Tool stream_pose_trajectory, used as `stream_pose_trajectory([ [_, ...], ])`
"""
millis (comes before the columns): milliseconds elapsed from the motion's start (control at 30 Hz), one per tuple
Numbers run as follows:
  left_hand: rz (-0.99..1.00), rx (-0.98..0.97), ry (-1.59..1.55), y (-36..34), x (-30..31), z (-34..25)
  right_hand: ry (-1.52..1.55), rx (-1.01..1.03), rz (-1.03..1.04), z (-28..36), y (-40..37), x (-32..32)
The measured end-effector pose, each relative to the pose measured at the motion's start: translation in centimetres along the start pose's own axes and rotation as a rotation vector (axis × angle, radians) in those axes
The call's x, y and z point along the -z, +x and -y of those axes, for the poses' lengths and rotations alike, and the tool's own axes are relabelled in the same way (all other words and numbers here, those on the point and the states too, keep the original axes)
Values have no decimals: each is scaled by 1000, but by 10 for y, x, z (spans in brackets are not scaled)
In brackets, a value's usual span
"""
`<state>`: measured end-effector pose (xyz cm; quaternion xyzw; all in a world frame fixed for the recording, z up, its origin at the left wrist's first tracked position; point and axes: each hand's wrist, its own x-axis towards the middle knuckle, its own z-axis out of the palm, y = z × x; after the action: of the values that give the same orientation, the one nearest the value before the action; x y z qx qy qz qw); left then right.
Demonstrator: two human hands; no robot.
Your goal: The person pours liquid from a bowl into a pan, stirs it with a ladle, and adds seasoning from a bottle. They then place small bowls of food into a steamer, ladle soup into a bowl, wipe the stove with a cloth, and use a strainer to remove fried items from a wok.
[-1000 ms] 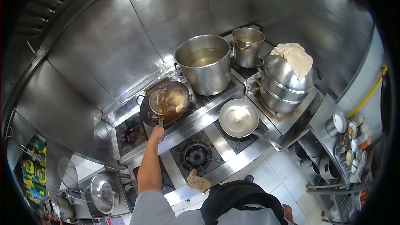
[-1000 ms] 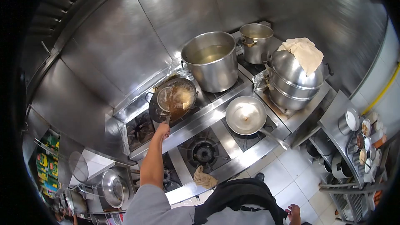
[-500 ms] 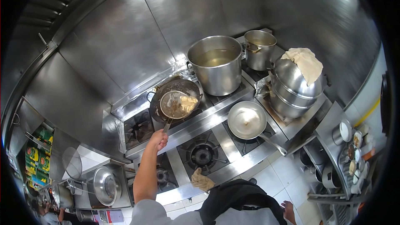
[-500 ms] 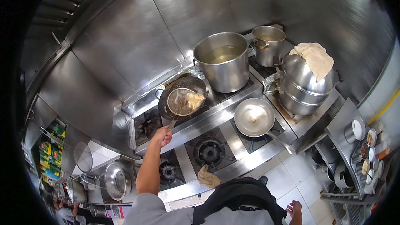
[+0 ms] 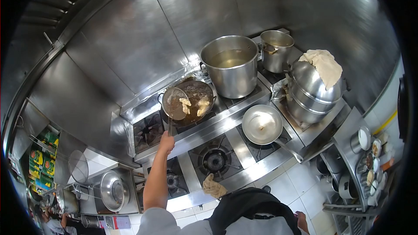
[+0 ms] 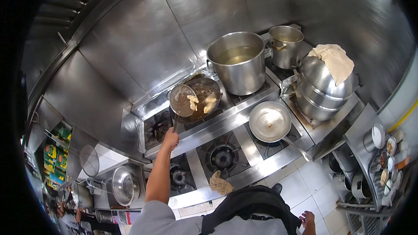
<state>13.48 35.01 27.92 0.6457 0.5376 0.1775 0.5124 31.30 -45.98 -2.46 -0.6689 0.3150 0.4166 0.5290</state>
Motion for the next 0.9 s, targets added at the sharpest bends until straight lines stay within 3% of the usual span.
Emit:
stream_pose_trajectory([
  [300,-87,-36,-36,24,-47,-3,103,2,-67,16,0,-1],
  [400,-126,-94,-6,23,-55,-6,82,2,-76,14,-2,-1],
  [467,-256,-290,253,20,-61,-1,90,3,-75,9,-4,-2],
  [500,-253,-290,254,20,-61,4,88,6,-71,6,-6,-2],
  [600,-199,-256,181,13,-60,4,65,13,-43,-7,-13,0],
  [667,-137,-81,42,3,-56,-1,68,25,-30,-16,-12,3],
  [800,-48,-24,-154,-8,-42,-1,78,-12,-69,-16,-19,-4],
  [867,106,112,-560,-11,-23,-7,15,-60,-124,-12,-25,-8],
  [900,105,113,-560,-3,-11,-3,75,-28,-76,-15,-21,-5],
])
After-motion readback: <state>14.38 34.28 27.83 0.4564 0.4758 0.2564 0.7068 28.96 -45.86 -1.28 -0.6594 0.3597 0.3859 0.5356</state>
